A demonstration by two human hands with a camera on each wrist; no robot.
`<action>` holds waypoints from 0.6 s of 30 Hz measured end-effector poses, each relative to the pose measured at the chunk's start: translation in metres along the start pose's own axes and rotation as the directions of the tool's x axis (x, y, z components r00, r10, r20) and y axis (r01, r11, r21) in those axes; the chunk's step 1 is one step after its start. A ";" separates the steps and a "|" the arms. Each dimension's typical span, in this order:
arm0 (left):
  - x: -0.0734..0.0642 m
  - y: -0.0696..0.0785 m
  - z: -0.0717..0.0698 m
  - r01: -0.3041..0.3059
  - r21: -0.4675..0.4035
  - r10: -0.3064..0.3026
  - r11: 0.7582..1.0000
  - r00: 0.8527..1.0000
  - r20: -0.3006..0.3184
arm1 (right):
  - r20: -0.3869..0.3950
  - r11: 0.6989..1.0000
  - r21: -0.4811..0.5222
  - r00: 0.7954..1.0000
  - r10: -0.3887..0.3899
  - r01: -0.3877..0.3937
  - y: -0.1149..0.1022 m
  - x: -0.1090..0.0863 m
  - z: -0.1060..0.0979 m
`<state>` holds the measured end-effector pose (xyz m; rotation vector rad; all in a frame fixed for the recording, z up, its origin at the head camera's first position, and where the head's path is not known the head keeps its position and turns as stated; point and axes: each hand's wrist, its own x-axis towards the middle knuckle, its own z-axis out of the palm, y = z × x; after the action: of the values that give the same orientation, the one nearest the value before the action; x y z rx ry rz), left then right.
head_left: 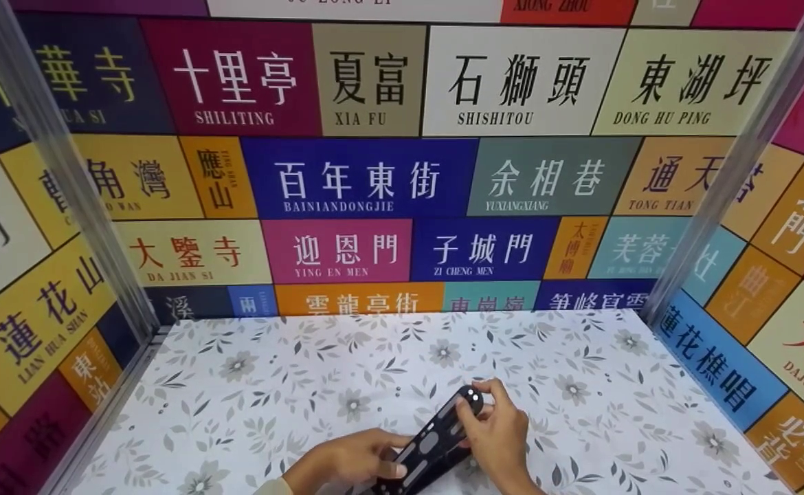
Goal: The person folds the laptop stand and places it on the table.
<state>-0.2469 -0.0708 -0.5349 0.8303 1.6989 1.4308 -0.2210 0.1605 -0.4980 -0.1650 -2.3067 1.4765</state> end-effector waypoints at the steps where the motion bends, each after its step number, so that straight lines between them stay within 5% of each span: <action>1: 0.000 0.000 -0.001 -0.007 0.016 0.006 1.000 1.000 0.006 | -0.004 1.000 -0.005 1.000 0.003 -0.003 0.000 0.000 0.000; 13: 0.001 0.002 -0.010 -0.031 0.027 0.029 0.999 0.997 0.069 | -0.007 0.999 0.030 1.000 0.016 -0.016 0.001 -0.001 0.001; 15: 0.000 0.001 -0.008 -0.041 0.065 0.038 0.997 0.998 0.051 | 0.027 0.999 0.037 0.999 0.020 -0.021 0.003 0.001 -0.001; 18: -0.003 0.002 0.000 -0.012 0.106 0.018 0.994 0.998 -0.060 | 0.085 0.998 0.068 0.996 0.009 -0.014 0.006 0.005 -0.006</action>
<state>-0.2453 -0.0733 -0.5325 0.8665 1.8311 1.3985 -0.2235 0.1697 -0.5002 -0.0984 -2.3205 1.5948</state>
